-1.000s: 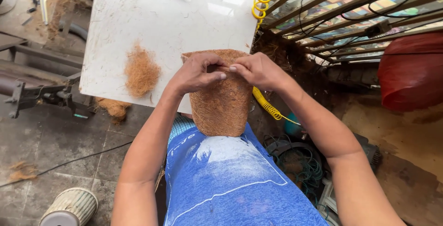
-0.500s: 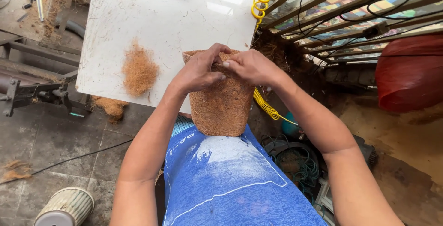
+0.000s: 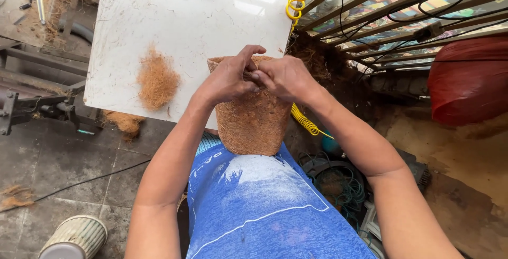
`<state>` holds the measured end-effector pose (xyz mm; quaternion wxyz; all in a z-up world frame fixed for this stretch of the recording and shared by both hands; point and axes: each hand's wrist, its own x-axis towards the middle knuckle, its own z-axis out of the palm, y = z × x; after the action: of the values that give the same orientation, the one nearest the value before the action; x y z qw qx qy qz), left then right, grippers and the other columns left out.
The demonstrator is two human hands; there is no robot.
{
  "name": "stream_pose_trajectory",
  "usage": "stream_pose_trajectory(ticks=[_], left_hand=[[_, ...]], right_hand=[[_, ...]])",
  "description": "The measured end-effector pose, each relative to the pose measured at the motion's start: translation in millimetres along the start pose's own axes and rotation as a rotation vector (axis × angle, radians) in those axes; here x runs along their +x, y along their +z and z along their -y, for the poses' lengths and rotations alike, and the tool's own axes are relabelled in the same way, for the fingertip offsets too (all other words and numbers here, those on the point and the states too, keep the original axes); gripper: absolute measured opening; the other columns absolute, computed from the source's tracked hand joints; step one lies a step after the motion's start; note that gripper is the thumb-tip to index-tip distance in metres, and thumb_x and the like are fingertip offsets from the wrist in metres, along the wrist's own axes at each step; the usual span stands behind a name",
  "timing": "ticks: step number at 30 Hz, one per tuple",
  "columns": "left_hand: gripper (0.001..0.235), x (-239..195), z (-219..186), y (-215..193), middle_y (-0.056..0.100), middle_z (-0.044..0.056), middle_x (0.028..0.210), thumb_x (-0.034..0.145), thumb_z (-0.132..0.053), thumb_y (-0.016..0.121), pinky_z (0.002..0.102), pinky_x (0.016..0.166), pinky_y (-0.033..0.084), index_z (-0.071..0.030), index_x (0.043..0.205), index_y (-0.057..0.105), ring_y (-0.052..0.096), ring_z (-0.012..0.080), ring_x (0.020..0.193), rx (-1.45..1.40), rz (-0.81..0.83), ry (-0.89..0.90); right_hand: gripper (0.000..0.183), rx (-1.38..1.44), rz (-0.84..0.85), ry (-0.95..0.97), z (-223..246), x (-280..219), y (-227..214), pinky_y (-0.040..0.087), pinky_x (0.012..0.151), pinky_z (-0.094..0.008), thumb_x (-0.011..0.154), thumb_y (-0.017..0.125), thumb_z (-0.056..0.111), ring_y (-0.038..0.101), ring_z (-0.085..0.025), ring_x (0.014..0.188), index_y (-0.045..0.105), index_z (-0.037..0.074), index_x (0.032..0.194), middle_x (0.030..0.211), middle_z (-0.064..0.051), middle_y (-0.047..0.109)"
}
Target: The person shapes a cylindrical coco fiber pot by hand, repeatedly folding and pressing the rim. They use a hair dryer to apply heat to the rim, then continue folding and pressing the edges to form a smooth, rounded shape.
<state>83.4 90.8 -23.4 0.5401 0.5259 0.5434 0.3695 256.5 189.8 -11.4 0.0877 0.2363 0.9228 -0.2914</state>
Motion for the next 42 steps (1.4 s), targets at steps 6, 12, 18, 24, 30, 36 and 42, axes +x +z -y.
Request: stream_pose_trajectory(ticks=[6, 12, 18, 24, 30, 36, 42], left_hand=[[0.049, -6, 11, -12, 0.07, 0.019, 0.094, 0.08, 0.005, 0.074, 0.042, 0.087, 0.052, -0.005, 0.125, 0.061, 0.067, 0.0339, 0.089, -0.009, -0.017, -0.056], [0.032, 3, 63, -26, 0.067, 0.018, 0.098, 0.072, -0.011, 0.073, 0.046, 0.099, 0.044, -0.008, 0.104, 0.073, 0.062, 0.0316, 0.099, -0.046, -0.082, -0.031], [0.028, 1, 78, -31, 0.059, 0.011, 0.082, 0.065, -0.01, 0.066, 0.054, 0.116, 0.022, -0.01, 0.093, 0.073, 0.062, 0.0298, 0.095, -0.017, -0.075, -0.055], [0.023, -5, 84, -32, 0.06, 0.002, 0.068, 0.062, -0.01, 0.062, 0.056, 0.123, 0.01, -0.012, 0.084, 0.069, 0.064, 0.0241, 0.09, 0.016, -0.103, -0.04], [0.022, -15, 90, -38, 0.061, 0.004, 0.068, 0.063, -0.009, 0.062, 0.058, 0.122, 0.013, -0.012, 0.083, 0.07, 0.064, 0.0254, 0.087, 0.012, -0.129, -0.043], [0.024, -10, 77, -40, 0.06, 0.004, 0.069, 0.064, -0.01, 0.062, 0.06, 0.122, 0.013, -0.011, 0.086, 0.07, 0.062, 0.0242, 0.085, 0.027, -0.099, -0.066], [0.037, -17, 40, -40, 0.067, 0.013, 0.086, 0.066, -0.009, 0.057, 0.062, 0.122, 0.01, -0.007, 0.101, 0.07, 0.064, 0.0316, 0.096, 0.035, -0.054, -0.085]], right_hand=[[0.032, 0.405, 0.095, -0.025, -24, -14, -38, 0.046, 0.093, -0.05, 0.099, 0.056, 0.027, 0.065, -0.036, 0.098, 0.07, -0.001, 0.106, 0.094, -0.023, 0.069], [0.033, 0.891, 0.151, 0.048, -71, -3, -39, 0.042, 0.101, -0.04, 0.105, 0.046, 0.022, 0.063, -0.022, 0.1, 0.073, 0.003, 0.101, 0.101, -0.012, 0.071], [0.023, 0.936, 0.352, 0.029, -56, 15, -29, 0.043, 0.094, -0.037, 0.1, 0.057, 0.02, 0.06, -0.017, 0.092, 0.074, 0.005, 0.106, 0.096, -0.005, 0.069], [0.019, 0.794, 0.407, -0.032, -88, 25, 20, 0.045, 0.084, -0.03, 0.1, 0.059, 0.02, 0.058, -0.012, 0.082, 0.076, 0.011, 0.101, 0.084, 0.001, 0.069], [0.022, 0.247, -0.139, -0.343, -37, 0, 24, 0.051, 0.072, -0.035, 0.101, 0.061, 0.028, 0.063, -0.024, 0.071, 0.069, 0.009, 0.094, 0.075, -0.005, 0.062], [0.025, 0.603, -0.089, -0.261, -38, -6, 8, 0.051, 0.082, -0.039, 0.102, 0.058, 0.028, 0.065, -0.025, 0.082, 0.073, 0.008, 0.097, 0.082, -0.008, 0.067], [0.017, 0.597, -0.024, -0.185, -21, -6, -6, 0.049, 0.075, -0.039, 0.1, 0.062, 0.016, 0.062, -0.023, 0.074, 0.071, 0.008, 0.088, 0.075, -0.01, 0.063]])
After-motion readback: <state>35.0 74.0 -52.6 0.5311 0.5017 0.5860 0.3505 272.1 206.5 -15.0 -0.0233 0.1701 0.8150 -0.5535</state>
